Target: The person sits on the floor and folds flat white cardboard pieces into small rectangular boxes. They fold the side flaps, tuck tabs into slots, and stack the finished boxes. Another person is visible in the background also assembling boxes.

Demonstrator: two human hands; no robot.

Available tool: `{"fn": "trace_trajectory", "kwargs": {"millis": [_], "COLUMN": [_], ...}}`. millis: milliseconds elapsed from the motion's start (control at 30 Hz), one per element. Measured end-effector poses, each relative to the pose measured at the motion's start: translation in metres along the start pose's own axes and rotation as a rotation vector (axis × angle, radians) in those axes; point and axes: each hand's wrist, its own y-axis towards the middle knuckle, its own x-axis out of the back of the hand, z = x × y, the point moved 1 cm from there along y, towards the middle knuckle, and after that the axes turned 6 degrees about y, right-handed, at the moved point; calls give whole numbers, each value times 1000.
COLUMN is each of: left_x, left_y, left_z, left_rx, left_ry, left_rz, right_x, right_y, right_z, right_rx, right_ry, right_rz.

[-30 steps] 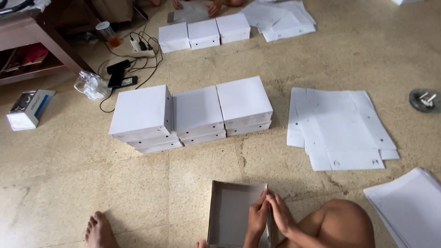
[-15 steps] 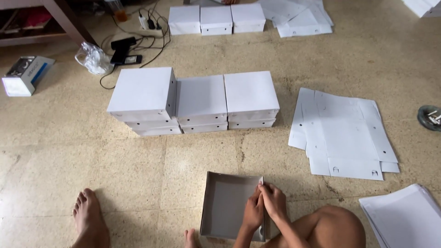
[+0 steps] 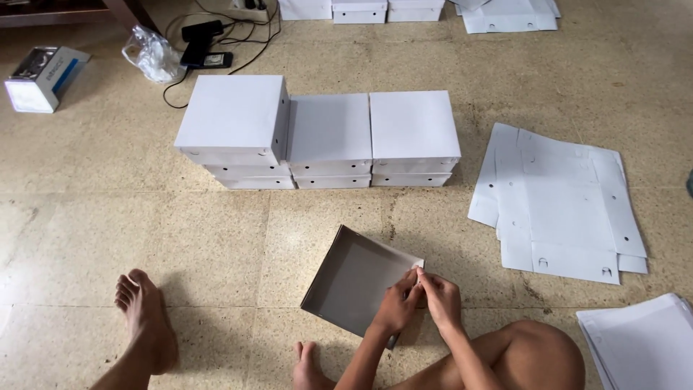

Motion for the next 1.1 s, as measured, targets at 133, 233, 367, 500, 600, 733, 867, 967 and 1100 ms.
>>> {"fn": "trace_trajectory", "kwargs": {"millis": [133, 233, 367, 500, 600, 733, 867, 967, 1100], "left_x": [6, 2, -19, -16, -10, -6, -12, -18, -9], "left_y": [-1, 4, 11, 10, 15, 19, 21, 21, 16], "left_z": [-10, -4, 19, 15, 15, 23, 26, 27, 15], "left_rx": [51, -12, 11, -190, -191, -28, -9, -17, -4], "left_ry": [7, 10, -27, 109, 11, -14, -21, -34, -90], "left_rz": [28, 10, -56, -222, -305, -316, -343, -361, -395], "right_x": [-1, -1, -2, 0, 0, -2, -1, 0, 0], "right_y": [-2, -7, -14, -4, -13, -7, 0, 6, 3], "right_z": [5, 15, 20, -4, 19, 10, -2, -22, -17], "right_rx": [-163, -268, -294, -249, -272, -254, -212, -165, -171], "right_ry": [106, 205, 213, 148, 140, 310, 181, 233, 226], "right_rz": [-66, -83, -37, -26, -96, -77, -57, -45, -34]}}
